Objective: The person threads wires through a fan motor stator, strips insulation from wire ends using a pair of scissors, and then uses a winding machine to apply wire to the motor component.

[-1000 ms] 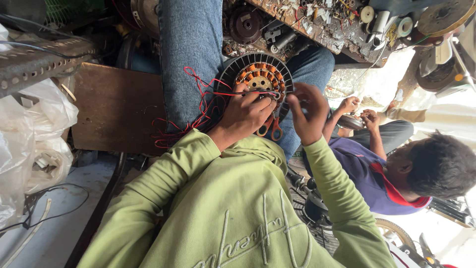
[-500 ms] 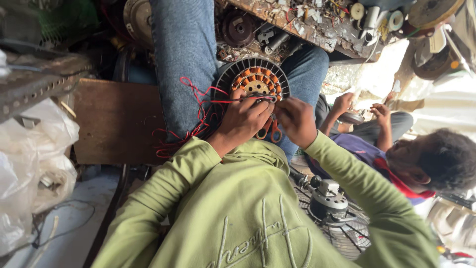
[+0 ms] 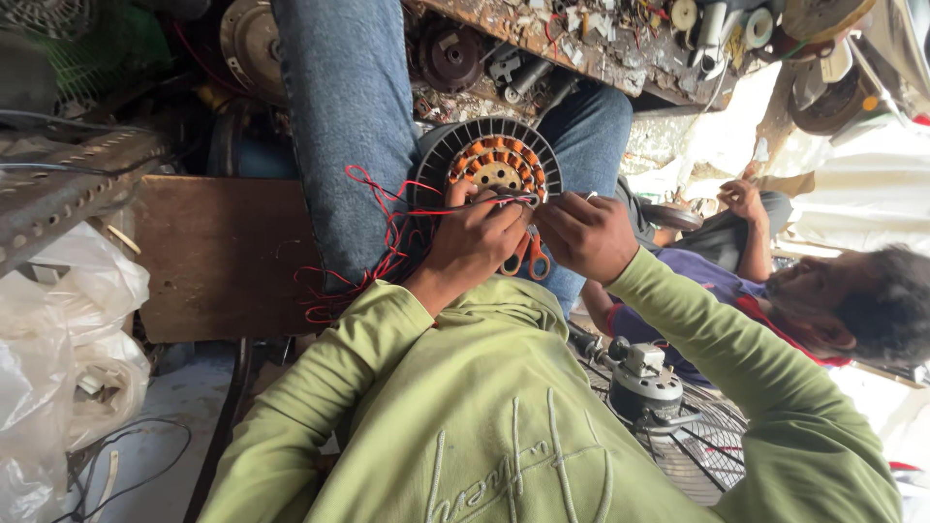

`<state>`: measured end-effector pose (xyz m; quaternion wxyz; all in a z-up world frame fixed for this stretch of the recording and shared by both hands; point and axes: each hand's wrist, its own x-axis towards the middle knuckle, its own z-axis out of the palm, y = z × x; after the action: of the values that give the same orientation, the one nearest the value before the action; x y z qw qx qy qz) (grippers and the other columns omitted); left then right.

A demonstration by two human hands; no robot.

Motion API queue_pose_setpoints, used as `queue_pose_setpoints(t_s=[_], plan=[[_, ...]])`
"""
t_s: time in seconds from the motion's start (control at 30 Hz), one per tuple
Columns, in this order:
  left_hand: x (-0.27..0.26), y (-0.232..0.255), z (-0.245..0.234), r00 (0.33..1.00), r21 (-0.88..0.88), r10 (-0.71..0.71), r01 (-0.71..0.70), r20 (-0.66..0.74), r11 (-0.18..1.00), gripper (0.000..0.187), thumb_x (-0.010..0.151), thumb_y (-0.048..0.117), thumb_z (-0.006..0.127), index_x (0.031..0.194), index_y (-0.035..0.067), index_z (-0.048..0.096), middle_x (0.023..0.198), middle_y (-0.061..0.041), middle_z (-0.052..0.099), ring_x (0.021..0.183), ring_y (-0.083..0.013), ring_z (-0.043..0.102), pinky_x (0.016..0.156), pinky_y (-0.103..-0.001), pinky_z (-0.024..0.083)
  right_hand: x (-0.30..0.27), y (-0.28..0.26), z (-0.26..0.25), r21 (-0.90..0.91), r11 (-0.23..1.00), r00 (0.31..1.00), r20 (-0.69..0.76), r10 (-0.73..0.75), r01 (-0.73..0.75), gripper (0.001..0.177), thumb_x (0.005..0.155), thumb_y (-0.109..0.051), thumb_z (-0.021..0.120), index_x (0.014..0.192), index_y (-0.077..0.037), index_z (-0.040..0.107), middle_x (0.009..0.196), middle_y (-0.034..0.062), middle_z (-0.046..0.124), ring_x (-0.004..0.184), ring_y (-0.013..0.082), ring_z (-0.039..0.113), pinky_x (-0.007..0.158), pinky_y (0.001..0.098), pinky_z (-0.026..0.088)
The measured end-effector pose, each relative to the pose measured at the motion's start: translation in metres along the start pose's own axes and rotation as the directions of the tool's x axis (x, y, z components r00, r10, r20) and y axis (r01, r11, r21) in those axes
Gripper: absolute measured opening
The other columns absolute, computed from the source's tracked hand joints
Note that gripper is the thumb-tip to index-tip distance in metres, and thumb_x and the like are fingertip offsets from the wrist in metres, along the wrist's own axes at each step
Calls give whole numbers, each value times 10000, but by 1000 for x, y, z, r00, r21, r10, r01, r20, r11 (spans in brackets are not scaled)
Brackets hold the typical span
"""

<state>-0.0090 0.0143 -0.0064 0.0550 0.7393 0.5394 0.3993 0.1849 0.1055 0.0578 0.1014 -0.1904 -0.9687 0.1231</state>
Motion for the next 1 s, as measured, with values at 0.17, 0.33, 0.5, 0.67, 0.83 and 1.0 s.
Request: queue_pose_setpoints(t_s=[0.17,0.33,0.5,0.67,0.83,1.0], plan=[[-4,-1,0,1000,-42,-8,8,10,999,234,907,168,700,1126,94,739,1005,37,681,923,-149,643,952,-436,402,-22,12,28,500,670,833,255,492,-549,183,879,-120,743,1030,-34,686,875,79,664,634,221,609,563,330,461],[-2,-2,0,1000,-23,-7,7,18,1000,198,907,159,701,1094,105,737,995,41,681,933,-158,643,952,-430,395,-14,11,23,649,-54,457,590,666,-759,253,882,-164,769,1058,-19,659,831,77,638,614,200,573,556,318,439],[-4,-1,0,999,-46,-15,17,38,999,159,929,167,700,1073,115,745,957,46,661,915,-161,628,949,-427,401,-4,-19,-1,-3,991,983,-124,134,-135,288,909,-220,771,1073,-26,636,868,91,649,636,211,599,586,318,448],[-1,-1,-1,1000,-13,-1,1,-20,1000,219,909,174,691,1108,101,747,980,43,658,925,-156,619,950,-426,399,-14,-13,19,103,970,975,-2,224,-222,143,929,-100,712,1062,-58,682,807,71,657,660,214,626,646,282,463],[-1,0,-3,998,-50,-13,16,55,999,205,908,175,706,1094,103,753,920,43,637,910,-168,622,937,-423,404,-27,2,24,639,295,624,377,685,-710,124,964,-122,678,1068,-62,713,864,20,718,674,118,621,630,225,470],[-1,0,-4,999,-57,-14,17,52,998,241,905,205,705,1113,94,751,949,32,653,914,-174,626,936,-420,394,-20,-11,11,163,942,955,-8,298,-293,272,916,-186,710,1147,-42,702,853,39,680,703,122,652,613,265,509]])
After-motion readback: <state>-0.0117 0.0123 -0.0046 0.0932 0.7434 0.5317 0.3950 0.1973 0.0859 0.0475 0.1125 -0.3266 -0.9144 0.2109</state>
